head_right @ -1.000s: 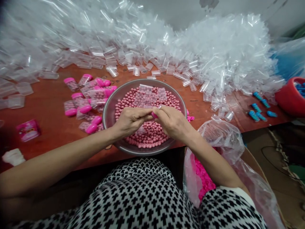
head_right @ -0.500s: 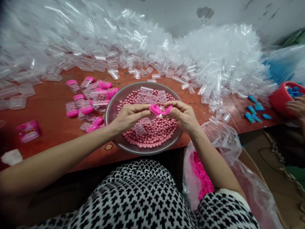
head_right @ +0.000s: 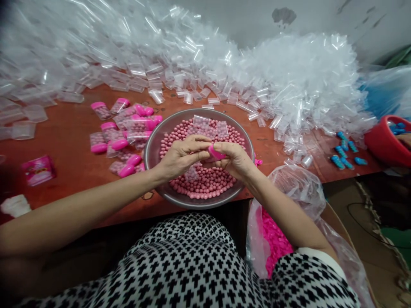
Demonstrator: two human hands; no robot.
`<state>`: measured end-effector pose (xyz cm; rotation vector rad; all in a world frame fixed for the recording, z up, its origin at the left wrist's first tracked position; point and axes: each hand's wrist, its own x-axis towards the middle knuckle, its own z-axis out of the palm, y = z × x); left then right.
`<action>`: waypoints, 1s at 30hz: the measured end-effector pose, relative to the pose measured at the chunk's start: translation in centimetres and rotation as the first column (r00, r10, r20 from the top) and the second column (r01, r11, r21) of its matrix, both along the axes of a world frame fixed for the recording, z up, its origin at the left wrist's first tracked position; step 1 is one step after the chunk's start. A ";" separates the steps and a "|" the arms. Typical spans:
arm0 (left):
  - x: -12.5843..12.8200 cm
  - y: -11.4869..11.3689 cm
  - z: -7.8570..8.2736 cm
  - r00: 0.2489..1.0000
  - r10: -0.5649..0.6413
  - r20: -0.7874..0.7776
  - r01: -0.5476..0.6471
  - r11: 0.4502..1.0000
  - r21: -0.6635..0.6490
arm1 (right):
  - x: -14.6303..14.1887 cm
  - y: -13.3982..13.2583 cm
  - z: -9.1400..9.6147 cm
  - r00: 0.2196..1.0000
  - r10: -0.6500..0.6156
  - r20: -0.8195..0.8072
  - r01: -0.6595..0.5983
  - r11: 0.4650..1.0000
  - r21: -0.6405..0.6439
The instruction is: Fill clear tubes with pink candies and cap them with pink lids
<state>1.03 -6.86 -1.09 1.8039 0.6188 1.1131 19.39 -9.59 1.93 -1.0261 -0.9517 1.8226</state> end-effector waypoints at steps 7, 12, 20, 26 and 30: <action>-0.5 0.4 0.7 1.000 0.027 -0.006 -0.028 0.998 -0.055 | -0.8 0.3 -0.1 0.993 0.040 0.109 -0.041 0.999 0.005; -5.9 2.8 3.3 0.967 0.246 -0.065 -0.248 0.969 -0.017 | -0.9 -0.4 0.3 0.826 0.080 0.557 -0.289 0.910 0.298; -10.7 2.8 3.4 0.808 0.448 -0.382 -0.353 0.888 0.295 | -5.1 -2.2 0.1 -0.127 -0.208 0.970 -0.906 0.422 -0.028; -6.5 -0.9 1.9 0.654 0.166 -0.738 0.127 0.938 0.324 | -4.6 -0.8 -0.7 -0.064 -0.278 0.959 -0.885 0.459 0.074; -4.9 -0.7 0.8 0.660 0.069 -0.748 0.220 0.934 0.280 | -3.1 -0.7 -1.3 0.222 -0.309 0.925 -0.759 0.541 0.363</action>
